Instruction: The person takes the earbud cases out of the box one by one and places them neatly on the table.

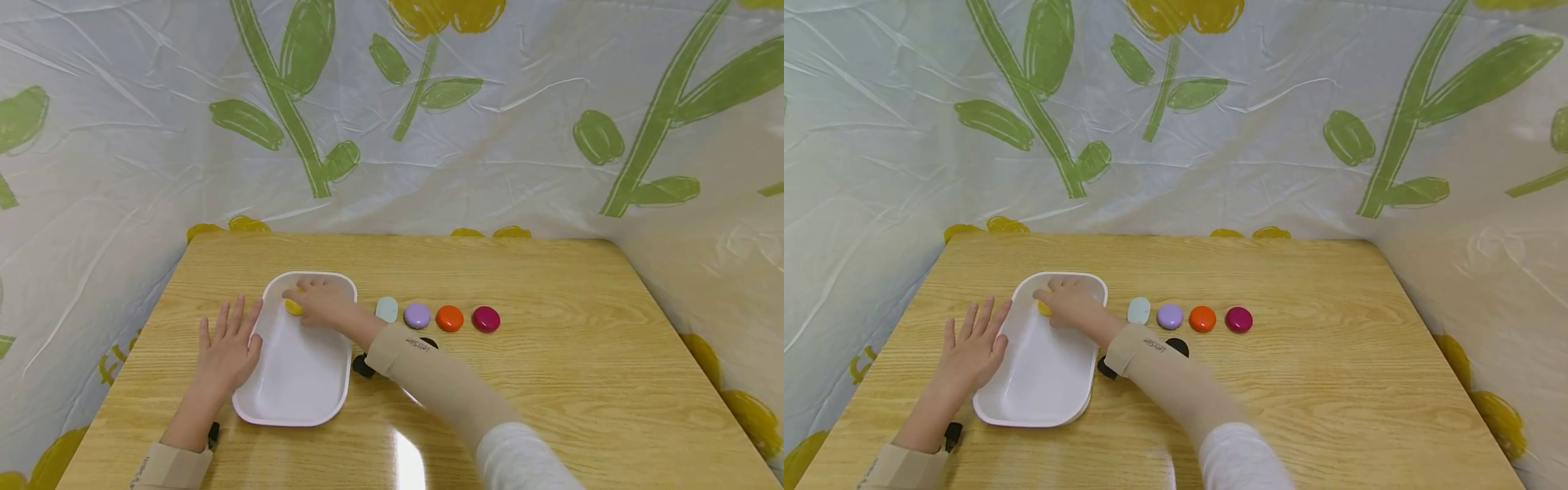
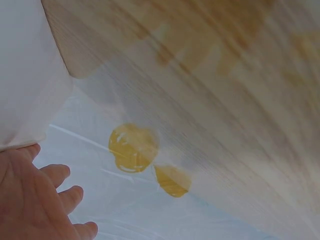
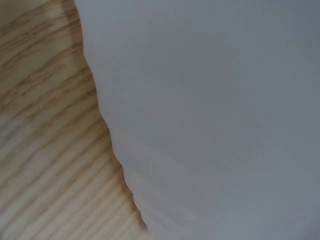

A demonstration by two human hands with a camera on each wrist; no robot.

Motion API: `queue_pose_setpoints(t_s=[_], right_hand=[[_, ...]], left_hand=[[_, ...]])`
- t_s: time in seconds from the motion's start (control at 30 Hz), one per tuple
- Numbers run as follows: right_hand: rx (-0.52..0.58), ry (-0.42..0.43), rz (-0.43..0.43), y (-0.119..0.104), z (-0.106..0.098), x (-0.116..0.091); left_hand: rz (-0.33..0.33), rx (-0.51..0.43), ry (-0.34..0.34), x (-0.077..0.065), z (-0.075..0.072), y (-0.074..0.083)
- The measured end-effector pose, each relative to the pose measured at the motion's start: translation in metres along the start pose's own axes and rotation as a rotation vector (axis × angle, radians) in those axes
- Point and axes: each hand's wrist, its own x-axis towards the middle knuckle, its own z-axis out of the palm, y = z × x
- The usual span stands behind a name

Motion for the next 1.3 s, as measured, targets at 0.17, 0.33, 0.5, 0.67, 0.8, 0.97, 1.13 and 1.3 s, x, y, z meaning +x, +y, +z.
queue_pose_setpoints(t_s=[0.17,0.33,0.5,0.67,0.8,0.97,1.13,1.3], right_hand=[[0.042,-0.035,-0.008,-0.004,0.006,0.003],[0.020,-0.019,-0.024,-0.006,0.010,0.003],[0.004,0.007,-0.036,-0.008,0.014,0.003],[-0.026,0.042,-0.044,-0.009,0.017,0.004],[0.010,0.044,-0.042,-0.009,0.019,0.004],[0.069,0.043,-0.047,-0.008,0.019,0.004],[0.051,0.064,-0.076,-0.008,0.017,0.000],[-0.038,0.096,-0.067,-0.010,0.005,-0.011]], left_hand=[[-0.001,0.005,0.007,0.000,0.000,0.000],[-0.001,0.000,0.010,0.000,0.000,0.000],[0.002,0.000,0.017,0.000,-0.001,0.000],[0.009,-0.001,0.015,-0.001,-0.002,0.001],[0.011,-0.005,0.011,-0.001,-0.002,0.002],[0.011,-0.003,0.002,-0.002,-0.001,0.002],[0.009,-0.011,0.000,-0.002,-0.001,0.002],[0.009,-0.012,0.004,-0.003,-0.002,0.003]])
